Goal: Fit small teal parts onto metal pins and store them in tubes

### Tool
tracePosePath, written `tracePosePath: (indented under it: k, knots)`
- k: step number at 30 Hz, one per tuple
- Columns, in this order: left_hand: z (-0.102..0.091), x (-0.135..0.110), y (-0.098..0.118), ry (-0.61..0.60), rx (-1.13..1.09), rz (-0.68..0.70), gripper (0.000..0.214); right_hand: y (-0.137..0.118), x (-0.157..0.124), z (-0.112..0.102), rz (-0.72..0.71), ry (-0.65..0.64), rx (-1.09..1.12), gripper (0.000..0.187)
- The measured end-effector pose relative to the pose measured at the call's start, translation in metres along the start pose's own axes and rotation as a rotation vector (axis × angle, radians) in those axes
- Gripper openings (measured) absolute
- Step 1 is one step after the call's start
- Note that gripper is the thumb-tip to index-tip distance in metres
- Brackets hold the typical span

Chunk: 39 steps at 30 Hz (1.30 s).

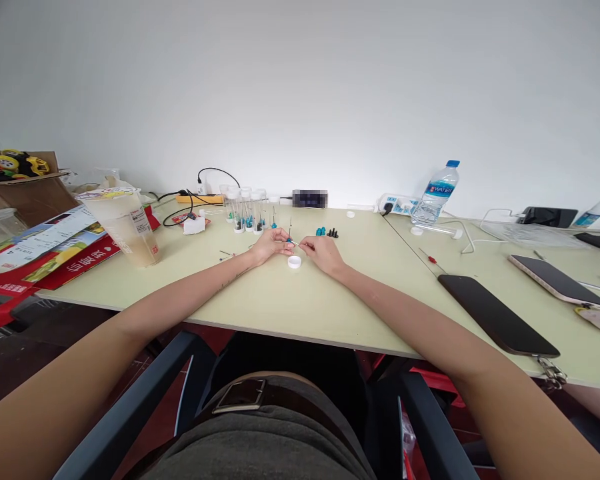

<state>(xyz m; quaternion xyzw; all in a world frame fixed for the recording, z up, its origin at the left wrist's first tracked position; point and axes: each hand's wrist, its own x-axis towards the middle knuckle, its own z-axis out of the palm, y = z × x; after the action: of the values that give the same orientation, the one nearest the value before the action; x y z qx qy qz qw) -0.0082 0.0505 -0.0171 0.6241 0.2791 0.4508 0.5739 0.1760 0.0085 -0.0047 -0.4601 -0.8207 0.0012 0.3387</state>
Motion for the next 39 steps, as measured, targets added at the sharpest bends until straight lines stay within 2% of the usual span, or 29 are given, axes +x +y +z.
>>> tracePosePath:
  k: [12,29,34,39]
  knots:
    - [0.0033,0.0,0.001,0.048,0.067,0.022,0.03,0.0012,-0.0006,0.001,-0.039,0.019,-0.079,0.023]
    - [0.0053,-0.0034,0.0046,0.058,0.161,0.082,0.037,0.0,-0.005,0.0021,-0.208,0.036,-0.254,0.027]
    - [0.0038,-0.0024,0.0037,0.013,0.188,0.123,0.031,0.0001,-0.0045,0.0002,-0.175,0.009,-0.091,0.028]
    - [0.002,-0.0002,0.0017,-0.015,0.277,0.175,0.026,0.0047,-0.0017,-0.0022,0.033,-0.101,0.278,0.028]
